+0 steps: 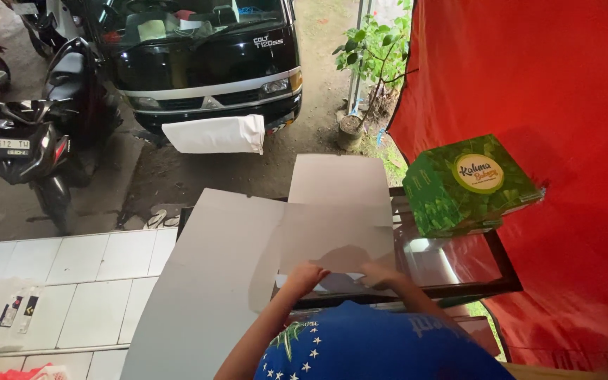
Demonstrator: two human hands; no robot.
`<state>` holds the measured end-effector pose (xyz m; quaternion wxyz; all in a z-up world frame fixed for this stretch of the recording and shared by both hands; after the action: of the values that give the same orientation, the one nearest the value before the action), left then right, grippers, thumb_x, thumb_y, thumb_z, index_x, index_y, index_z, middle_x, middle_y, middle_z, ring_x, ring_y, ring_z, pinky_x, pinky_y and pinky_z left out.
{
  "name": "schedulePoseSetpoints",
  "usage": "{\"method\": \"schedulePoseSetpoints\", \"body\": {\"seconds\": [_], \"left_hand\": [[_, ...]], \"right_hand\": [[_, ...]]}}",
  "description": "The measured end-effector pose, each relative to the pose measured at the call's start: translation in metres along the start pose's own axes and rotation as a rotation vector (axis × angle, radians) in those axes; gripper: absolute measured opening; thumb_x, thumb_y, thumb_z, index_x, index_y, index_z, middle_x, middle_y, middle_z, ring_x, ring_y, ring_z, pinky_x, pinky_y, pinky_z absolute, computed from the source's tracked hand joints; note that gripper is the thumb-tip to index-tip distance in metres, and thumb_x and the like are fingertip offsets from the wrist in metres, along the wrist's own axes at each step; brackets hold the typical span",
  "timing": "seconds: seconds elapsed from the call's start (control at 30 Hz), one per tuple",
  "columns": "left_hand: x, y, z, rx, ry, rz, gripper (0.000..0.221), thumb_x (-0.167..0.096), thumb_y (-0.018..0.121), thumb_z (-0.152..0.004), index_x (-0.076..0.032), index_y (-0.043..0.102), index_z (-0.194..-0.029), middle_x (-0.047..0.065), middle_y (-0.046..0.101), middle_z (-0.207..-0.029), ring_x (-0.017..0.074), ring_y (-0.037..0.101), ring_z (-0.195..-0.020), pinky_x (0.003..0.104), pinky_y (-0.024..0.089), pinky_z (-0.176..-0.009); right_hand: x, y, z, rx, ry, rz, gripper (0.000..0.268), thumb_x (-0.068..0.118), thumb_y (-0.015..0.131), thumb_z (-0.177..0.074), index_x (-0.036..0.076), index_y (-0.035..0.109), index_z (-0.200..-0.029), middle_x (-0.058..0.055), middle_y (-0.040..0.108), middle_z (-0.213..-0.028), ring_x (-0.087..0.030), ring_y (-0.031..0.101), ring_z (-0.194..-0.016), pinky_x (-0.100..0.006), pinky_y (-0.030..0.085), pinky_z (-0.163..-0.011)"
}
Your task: Assembling and folding cardboard cake boxes on a glass-topped counter.
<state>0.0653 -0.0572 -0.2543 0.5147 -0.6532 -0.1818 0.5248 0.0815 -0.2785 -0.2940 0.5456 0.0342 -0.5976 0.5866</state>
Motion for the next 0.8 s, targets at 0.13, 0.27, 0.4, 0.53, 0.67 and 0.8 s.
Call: {"method": "schedulePoseSetpoints", "body": {"seconds": [0.13, 0.27, 0.4, 0.53, 0.67, 0.8], "left_hand": [[-0.034, -0.037, 0.011, -0.041, -0.085, -0.116, 0.04, -0.045, 0.057, -0.104, -0.01, 0.073, -0.091, 0.016, 0.073, -0.095, 0.0387, 0.067, -0.095, 0.052, 0.052, -0.084], [-0.049, -0.05, 0.017, -0.419, 0.061, -0.222, 0.022, -0.029, 0.064, -0.094, -0.012, 0.066, -0.108, 0.01, 0.066, -0.111, 0.0315, 0.063, -0.107, 0.048, 0.048, -0.093], [-0.044, -0.035, 0.007, -0.48, -0.088, -0.271, 0.031, -0.026, 0.063, -0.095, -0.011, 0.058, -0.121, 0.014, 0.059, -0.129, 0.0353, 0.057, -0.115, 0.051, 0.044, -0.099], [-0.056, -0.024, -0.002, -0.524, -0.129, -0.265, 0.039, -0.023, 0.06, -0.091, -0.012, 0.059, -0.129, 0.016, 0.055, -0.138, 0.0377, 0.052, -0.125, 0.058, 0.035, -0.108], [-0.06, -0.023, -0.003, -0.534, -0.151, -0.142, 0.047, -0.023, 0.054, -0.095, -0.012, 0.054, -0.141, 0.016, 0.049, -0.151, 0.0368, 0.044, -0.139, 0.06, 0.027, -0.115], [-0.045, -0.041, 0.009, -0.579, -0.201, -0.163, 0.051, -0.034, 0.053, -0.1, -0.01, 0.05, -0.145, 0.021, 0.043, -0.153, 0.0397, 0.038, -0.141, 0.061, 0.025, -0.117]], "right_hand": [[0.069, -0.045, 0.035, 0.032, 0.393, 0.035, 0.05, 0.034, 0.071, -0.09, 0.018, 0.064, -0.137, -0.017, 0.071, -0.126, -0.031, 0.067, -0.112, -0.042, 0.052, -0.096], [0.106, -0.072, 0.046, -0.283, 0.317, 0.104, 0.054, 0.035, 0.08, -0.074, 0.017, 0.07, -0.123, -0.012, 0.064, -0.125, -0.031, 0.059, -0.118, -0.044, 0.047, -0.1], [0.058, -0.042, 0.034, -0.621, 0.213, 0.265, 0.06, 0.041, 0.078, -0.079, 0.007, 0.062, -0.126, -0.015, 0.061, -0.128, -0.036, 0.057, -0.117, -0.051, 0.045, -0.097], [0.071, -0.013, -0.006, -0.689, -0.034, 0.46, 0.067, 0.034, 0.074, -0.078, 0.008, 0.058, -0.137, -0.019, 0.056, -0.135, -0.037, 0.052, -0.127, -0.054, 0.039, -0.107], [0.084, -0.001, -0.023, -0.706, -0.011, 0.587, 0.055, 0.025, 0.063, -0.09, 0.01, 0.055, -0.142, -0.017, 0.048, -0.151, -0.036, 0.043, -0.141, -0.059, 0.03, -0.115], [0.079, -0.01, -0.013, -0.587, 0.058, 0.467, 0.073, 0.032, 0.064, -0.079, 0.014, 0.05, -0.148, -0.02, 0.039, -0.154, -0.043, 0.035, -0.143, -0.068, 0.023, -0.113]]}}
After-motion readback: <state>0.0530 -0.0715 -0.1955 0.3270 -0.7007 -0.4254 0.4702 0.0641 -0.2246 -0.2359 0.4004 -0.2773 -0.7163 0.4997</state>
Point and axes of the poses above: each hand's wrist, its own z-axis away from the middle knuckle, its own y-axis out of the palm, x = y × z, the point moved 6 cm from there along -z, towards the middle knuckle
